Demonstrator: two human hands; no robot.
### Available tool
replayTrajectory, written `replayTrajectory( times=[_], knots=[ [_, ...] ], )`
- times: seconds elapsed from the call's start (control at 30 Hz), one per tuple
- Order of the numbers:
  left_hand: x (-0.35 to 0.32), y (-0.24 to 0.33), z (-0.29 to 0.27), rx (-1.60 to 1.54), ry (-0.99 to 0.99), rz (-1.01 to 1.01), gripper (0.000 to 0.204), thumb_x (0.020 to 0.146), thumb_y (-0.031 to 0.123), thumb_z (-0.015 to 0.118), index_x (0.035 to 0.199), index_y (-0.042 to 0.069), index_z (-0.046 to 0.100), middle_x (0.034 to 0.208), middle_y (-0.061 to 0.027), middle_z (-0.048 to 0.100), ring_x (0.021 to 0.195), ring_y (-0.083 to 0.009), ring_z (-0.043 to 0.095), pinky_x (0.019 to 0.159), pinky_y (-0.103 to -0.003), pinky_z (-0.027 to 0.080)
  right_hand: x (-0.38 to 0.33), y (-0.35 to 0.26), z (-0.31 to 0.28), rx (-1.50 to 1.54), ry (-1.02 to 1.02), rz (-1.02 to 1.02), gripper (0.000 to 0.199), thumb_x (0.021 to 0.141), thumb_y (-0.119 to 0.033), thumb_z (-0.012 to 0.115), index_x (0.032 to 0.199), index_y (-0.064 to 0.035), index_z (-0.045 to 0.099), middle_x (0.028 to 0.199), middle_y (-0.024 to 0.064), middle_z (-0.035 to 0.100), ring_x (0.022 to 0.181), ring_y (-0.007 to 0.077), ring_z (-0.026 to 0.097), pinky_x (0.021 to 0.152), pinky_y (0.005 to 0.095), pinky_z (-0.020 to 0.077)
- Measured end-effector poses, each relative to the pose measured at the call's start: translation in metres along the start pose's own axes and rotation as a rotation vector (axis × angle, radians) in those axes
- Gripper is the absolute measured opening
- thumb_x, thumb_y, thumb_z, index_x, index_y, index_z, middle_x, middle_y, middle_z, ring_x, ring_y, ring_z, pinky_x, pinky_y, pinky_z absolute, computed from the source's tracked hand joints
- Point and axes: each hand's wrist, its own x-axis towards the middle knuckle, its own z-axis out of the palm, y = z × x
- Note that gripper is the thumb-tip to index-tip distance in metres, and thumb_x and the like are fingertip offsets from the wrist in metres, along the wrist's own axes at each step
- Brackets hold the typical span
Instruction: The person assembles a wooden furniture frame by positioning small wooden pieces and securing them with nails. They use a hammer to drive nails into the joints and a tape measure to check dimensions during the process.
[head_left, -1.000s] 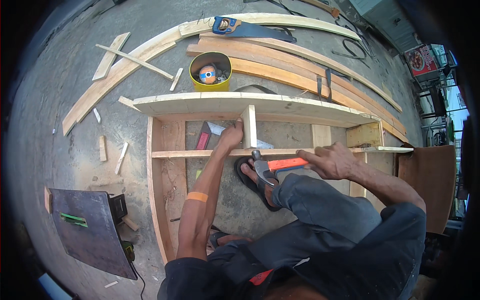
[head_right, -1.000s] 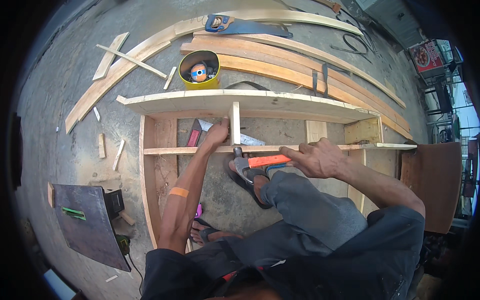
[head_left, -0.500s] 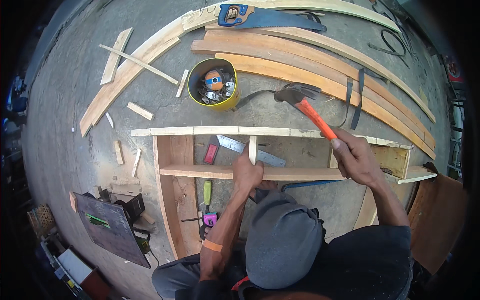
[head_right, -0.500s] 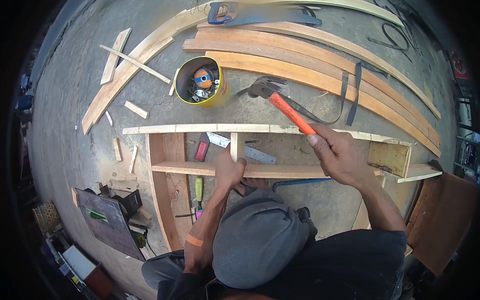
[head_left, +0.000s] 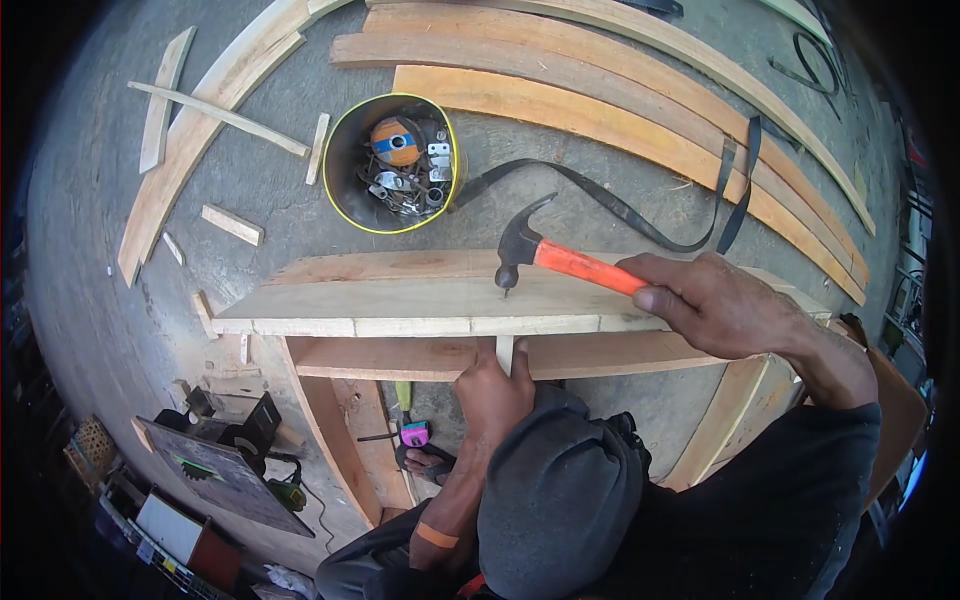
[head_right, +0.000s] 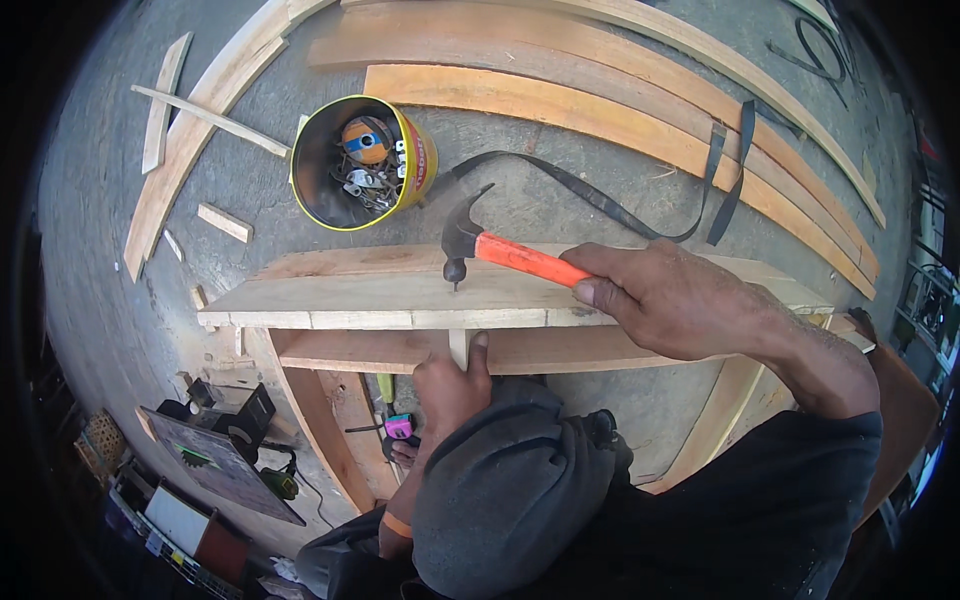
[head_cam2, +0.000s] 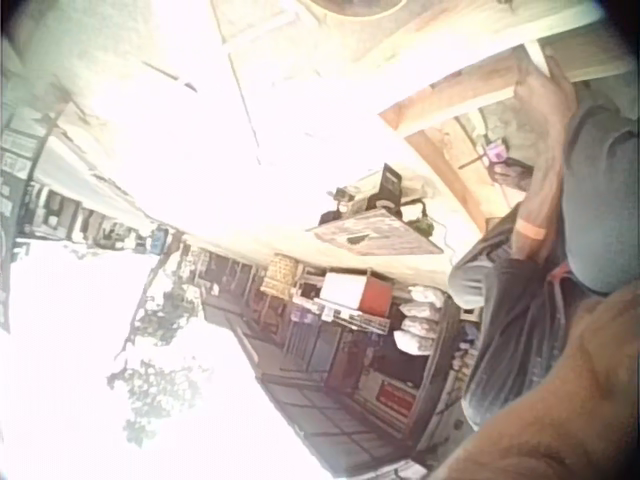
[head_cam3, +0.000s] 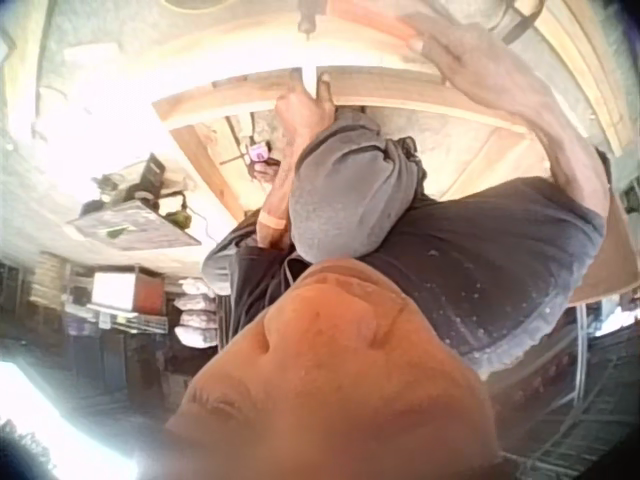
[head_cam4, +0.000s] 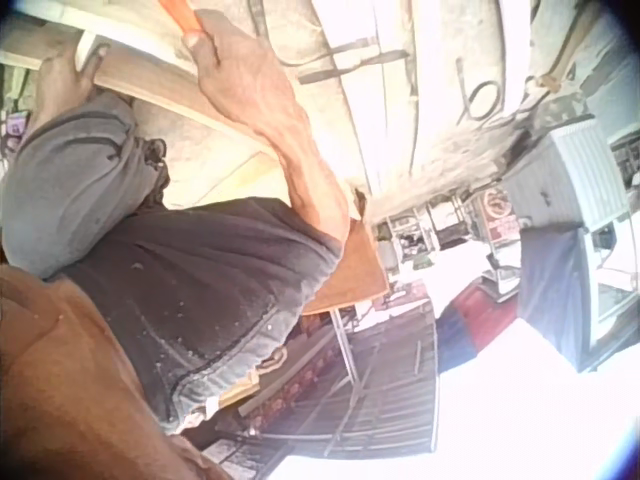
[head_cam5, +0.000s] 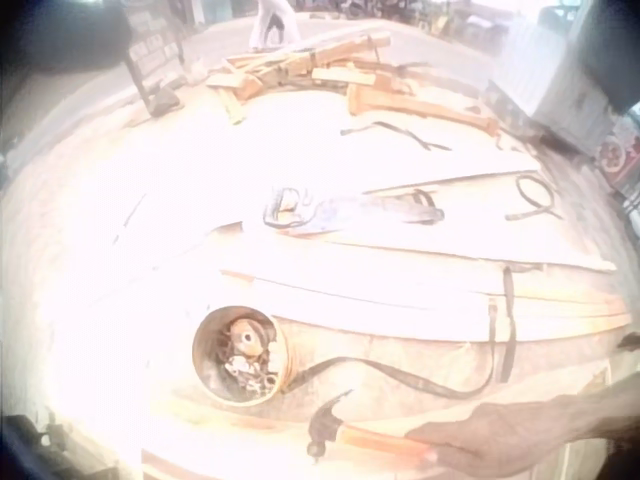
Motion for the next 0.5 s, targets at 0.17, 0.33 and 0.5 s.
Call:
replayTrajectory(
  times=[0.17,0.33,0.5],
  knots=[
    [0.002,-0.007,0.003,0.054,0.016,0.049,0.038,0.088,0.017,0.071,0.117,-0.006,0.062,0.089,-0.0287,0.072,0.074,-0.0444,0.073,0.065,-0.051,0.06,0.005,-0.038,-0.023,0.78,0.756,0.031,0.04,0.113,-0.037,0.042,0.13,-0.0041,0.057,0.062,-0.0057,0.035,0.04,0.0036,0.033,0.037,0.0198,0.0314],
    [0.004,0.001,0.007,0.082,0.035,0.031,0.038,0.084,0.016,0.073,0.113,-0.006,0.064,0.086,-0.0261,0.073,0.071,-0.0422,0.073,0.063,-0.049,0.06,-0.007,0.01,0.007,-0.4,0.233,-0.223,0.039,0.112,-0.039,0.045,0.125,-0.0042,0.056,0.063,-0.005,0.036,0.053,0.005,0.044,0.055,0.0265,0.0469],
    [0.004,-0.005,0.006,0.076,0.104,0.117,0.036,0.082,0.015,0.074,0.109,-0.006,0.067,0.082,-0.0238,0.072,0.068,-0.0398,0.073,0.062,-0.047,0.06,-0.002,-0.028,-0.041,0.813,0.799,-0.028,0.039,0.113,-0.042,0.04,0.121,-0.0085,0.057,0.064,-0.0039,0.04,0.047,0.0043,0.042,0.043,0.0244,0.0393]
  ],
)
